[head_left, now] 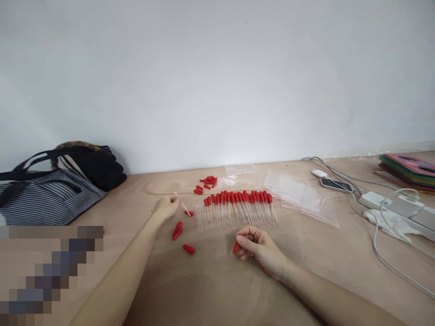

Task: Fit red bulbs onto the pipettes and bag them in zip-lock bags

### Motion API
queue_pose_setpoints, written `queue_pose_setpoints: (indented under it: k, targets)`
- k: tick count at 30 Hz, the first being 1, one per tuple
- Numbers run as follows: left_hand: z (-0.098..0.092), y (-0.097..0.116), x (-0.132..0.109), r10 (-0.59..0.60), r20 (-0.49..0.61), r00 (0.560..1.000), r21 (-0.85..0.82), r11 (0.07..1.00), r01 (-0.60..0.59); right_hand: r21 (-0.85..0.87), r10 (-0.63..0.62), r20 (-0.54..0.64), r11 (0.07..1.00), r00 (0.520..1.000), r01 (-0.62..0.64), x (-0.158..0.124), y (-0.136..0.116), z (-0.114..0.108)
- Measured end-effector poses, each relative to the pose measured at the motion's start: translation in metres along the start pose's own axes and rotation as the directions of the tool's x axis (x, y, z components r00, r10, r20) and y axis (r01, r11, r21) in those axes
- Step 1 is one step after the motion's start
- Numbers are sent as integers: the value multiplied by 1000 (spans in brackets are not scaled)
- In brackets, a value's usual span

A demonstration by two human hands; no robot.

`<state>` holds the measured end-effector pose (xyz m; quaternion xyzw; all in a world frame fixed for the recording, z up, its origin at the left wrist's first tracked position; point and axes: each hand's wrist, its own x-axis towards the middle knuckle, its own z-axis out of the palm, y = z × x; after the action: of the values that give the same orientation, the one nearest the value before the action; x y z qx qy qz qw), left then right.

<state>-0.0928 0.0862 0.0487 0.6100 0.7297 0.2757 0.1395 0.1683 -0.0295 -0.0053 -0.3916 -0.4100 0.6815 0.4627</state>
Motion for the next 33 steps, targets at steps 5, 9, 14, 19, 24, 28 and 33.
queue_pose_setpoints:
  k: [5,9,14,19,24,28,33]
  targets:
    - [1,16,-26,105,-125,987,-206,970,-130,34,7,-1,999,1000,-7,1,1,-1]
    - [22,26,-70,151,163,975,-673,740,-2,64,15,-11,998,1000,-15,2,2,-1]
    - [33,41,-110,332,359,872,-797,596,101,123,0,-25,992,1000,3,2,2,-3]
    - [34,51,-123,412,494,766,-739,662,121,246,-43,-37,968,998,51,5,-4,-7]
    - [36,51,-128,458,547,700,-667,745,34,211,-148,-73,964,986,160,6,-9,-10]
    - [32,51,-126,522,485,702,-630,765,-134,131,-180,-2,975,984,179,3,-9,-9]
    - [33,51,-126,563,478,675,-613,764,-203,106,-187,95,978,978,177,0,-8,-7]
